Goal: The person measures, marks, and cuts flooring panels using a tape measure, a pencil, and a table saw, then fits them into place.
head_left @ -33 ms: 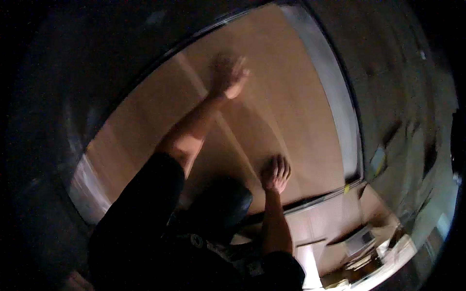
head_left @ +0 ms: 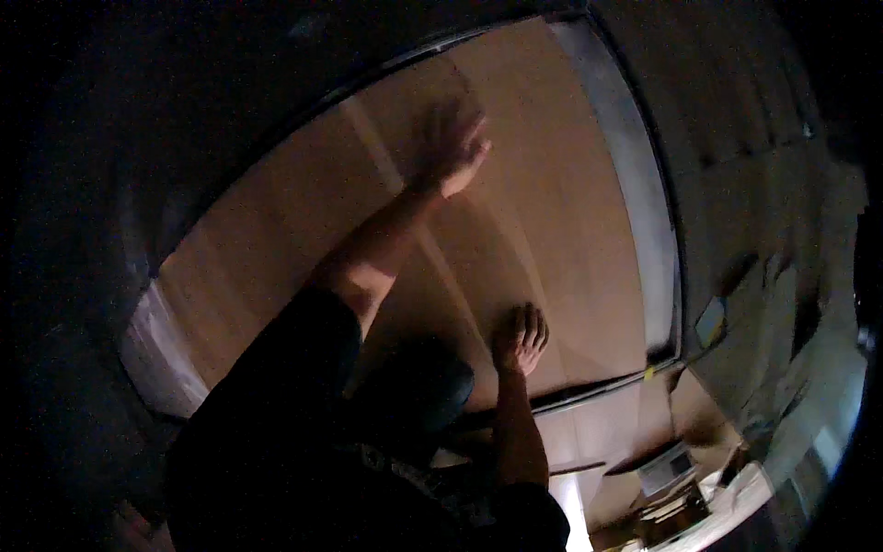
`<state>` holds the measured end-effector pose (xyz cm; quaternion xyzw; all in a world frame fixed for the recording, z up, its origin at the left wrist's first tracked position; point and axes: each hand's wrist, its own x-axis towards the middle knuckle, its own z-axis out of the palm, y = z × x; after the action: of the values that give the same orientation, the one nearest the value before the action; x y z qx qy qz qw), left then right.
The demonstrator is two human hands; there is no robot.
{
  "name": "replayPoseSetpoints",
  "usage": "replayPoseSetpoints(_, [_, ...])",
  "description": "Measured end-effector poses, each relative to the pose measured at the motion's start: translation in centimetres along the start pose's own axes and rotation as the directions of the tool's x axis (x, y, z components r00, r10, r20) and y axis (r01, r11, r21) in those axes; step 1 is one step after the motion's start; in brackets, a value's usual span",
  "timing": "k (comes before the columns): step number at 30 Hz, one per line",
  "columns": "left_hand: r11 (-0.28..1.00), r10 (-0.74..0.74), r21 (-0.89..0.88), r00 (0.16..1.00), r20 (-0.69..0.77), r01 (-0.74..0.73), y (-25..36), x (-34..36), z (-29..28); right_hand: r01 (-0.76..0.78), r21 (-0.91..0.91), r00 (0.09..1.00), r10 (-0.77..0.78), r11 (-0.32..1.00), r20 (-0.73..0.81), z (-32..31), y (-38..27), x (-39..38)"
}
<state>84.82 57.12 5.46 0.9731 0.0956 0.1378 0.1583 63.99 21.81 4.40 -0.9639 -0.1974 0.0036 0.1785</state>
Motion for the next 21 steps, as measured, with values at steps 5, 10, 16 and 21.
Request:
replayPoseSetpoints(5, [0.996,-0.052,0.076,0.998,-0.044,0.055,0.3,-2.2,-1.0,0.137,-0.123,0.988,-0.144,0.983,-0.051,-0.9,-0.7,0.1])
replayPoseSetpoints(10, [0.997,-0.075,-0.039,0.995,-0.061,0.072,0.8,-2.0,-0.5,0.107,-0.238,0.992,-0.12,0.965,-0.042,0.0,0.2,-1.0])
replayPoseSetpoints(16, [0.994,-0.076,-0.086,0.996,-0.048,0.072,0.7,-1.4,0.1,0.139,-0.203,0.986,-0.154,0.969,-0.063,1.0,1.2,-1.1])
replayPoseSetpoints(21, [0.995,-0.087,-0.056,0.996,0.006,0.087,0.5,-0.9,-0.6,0.137,-0.175,0.986,-0.151,0.975,-0.072,1.0,1.1,-0.5])
